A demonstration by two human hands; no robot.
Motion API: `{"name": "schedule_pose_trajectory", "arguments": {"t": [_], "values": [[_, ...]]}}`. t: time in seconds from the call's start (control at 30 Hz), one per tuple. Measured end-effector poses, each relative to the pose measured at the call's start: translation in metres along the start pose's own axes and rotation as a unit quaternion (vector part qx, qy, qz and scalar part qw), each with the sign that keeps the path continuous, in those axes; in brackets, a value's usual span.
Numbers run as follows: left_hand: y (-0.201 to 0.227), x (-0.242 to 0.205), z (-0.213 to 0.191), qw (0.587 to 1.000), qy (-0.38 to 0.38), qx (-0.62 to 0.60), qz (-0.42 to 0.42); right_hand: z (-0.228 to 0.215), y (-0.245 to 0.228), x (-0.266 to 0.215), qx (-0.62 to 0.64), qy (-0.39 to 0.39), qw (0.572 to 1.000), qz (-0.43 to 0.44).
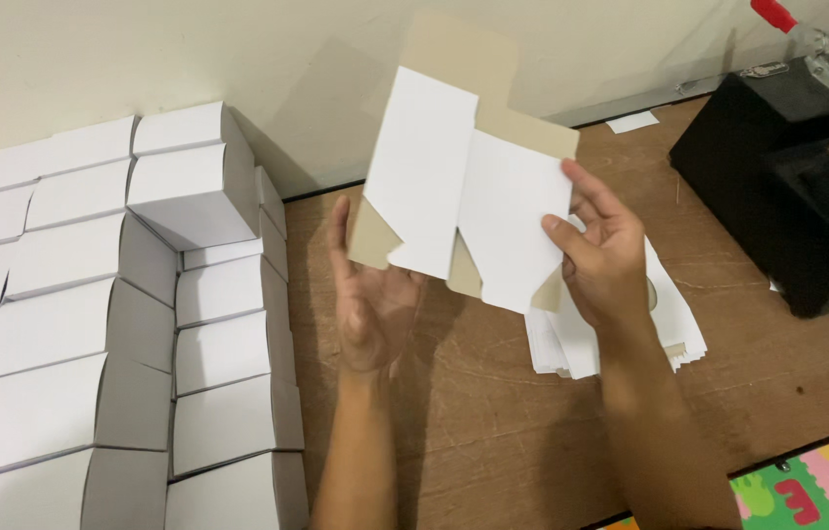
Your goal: The person assembles small white cardboard boxes by hand. They fold the pre-cut flaps and tuck them into slots to form the box shape, then place the finished boxes onto a growing stack on the left side of the table.
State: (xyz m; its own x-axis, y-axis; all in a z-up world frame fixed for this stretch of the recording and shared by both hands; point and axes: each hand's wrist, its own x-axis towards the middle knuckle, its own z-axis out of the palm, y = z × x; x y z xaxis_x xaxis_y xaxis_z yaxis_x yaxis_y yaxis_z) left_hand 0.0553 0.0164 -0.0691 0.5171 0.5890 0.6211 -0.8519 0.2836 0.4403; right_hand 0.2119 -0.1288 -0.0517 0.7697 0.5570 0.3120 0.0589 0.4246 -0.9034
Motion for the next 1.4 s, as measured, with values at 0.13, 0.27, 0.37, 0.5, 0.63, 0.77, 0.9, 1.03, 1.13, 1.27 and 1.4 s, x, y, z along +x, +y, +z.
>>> {"name": "schedule_pose_trajectory", "arguments": {"t": [0.13, 0.27, 0.37, 0.5, 0.63, 0.77, 0.9, 1.03, 1.13, 1.27, 1.4], "values": [[-0.01, -0.021, -0.051, 0.973, -0.055, 0.224, 0.023, 0.041, -0.011, -0.003, 0.026, -0.038, 0.999, 0.022], [-0.008, -0.03, -0.066, 0.926, -0.066, 0.371, 0.037, 0.052, -0.023, -0.008, -0.045, -0.131, 0.99, 0.036], [0.0, -0.019, -0.051, 0.912, -0.049, 0.404, 0.054, 0.047, -0.028, -0.008, -0.067, -0.218, 0.973, 0.032], [0.021, -0.008, -0.024, 0.884, -0.015, 0.457, 0.096, 0.04, -0.016, -0.006, -0.176, -0.236, 0.955, -0.045], [0.028, -0.004, 0.0, 0.894, -0.017, 0.438, 0.093, 0.06, -0.039, -0.012, -0.291, -0.157, 0.923, -0.199], [0.035, 0.003, 0.03, 0.889, -0.039, 0.431, 0.147, 0.061, -0.041, -0.015, -0.346, -0.101, 0.889, -0.283], [0.037, 0.004, 0.027, 0.839, 0.085, 0.479, 0.245, 0.05, -0.05, -0.013, -0.302, -0.049, 0.917, -0.256], [0.044, 0.002, 0.022, 0.818, 0.175, 0.517, 0.182, 0.032, -0.044, -0.012, -0.286, -0.002, 0.936, -0.204], [0.043, -0.001, 0.024, 0.865, 0.128, 0.48, 0.064, 0.034, -0.043, -0.013, -0.243, 0.026, 0.954, -0.173], [0.043, -0.002, 0.036, 0.919, 0.083, 0.376, -0.086, 0.049, -0.053, -0.015, -0.301, 0.008, 0.921, -0.246], [0.045, 0.0, 0.052, 0.891, 0.054, 0.442, -0.089, 0.051, -0.058, -0.02, -0.488, -0.068, 0.819, -0.294]]}}
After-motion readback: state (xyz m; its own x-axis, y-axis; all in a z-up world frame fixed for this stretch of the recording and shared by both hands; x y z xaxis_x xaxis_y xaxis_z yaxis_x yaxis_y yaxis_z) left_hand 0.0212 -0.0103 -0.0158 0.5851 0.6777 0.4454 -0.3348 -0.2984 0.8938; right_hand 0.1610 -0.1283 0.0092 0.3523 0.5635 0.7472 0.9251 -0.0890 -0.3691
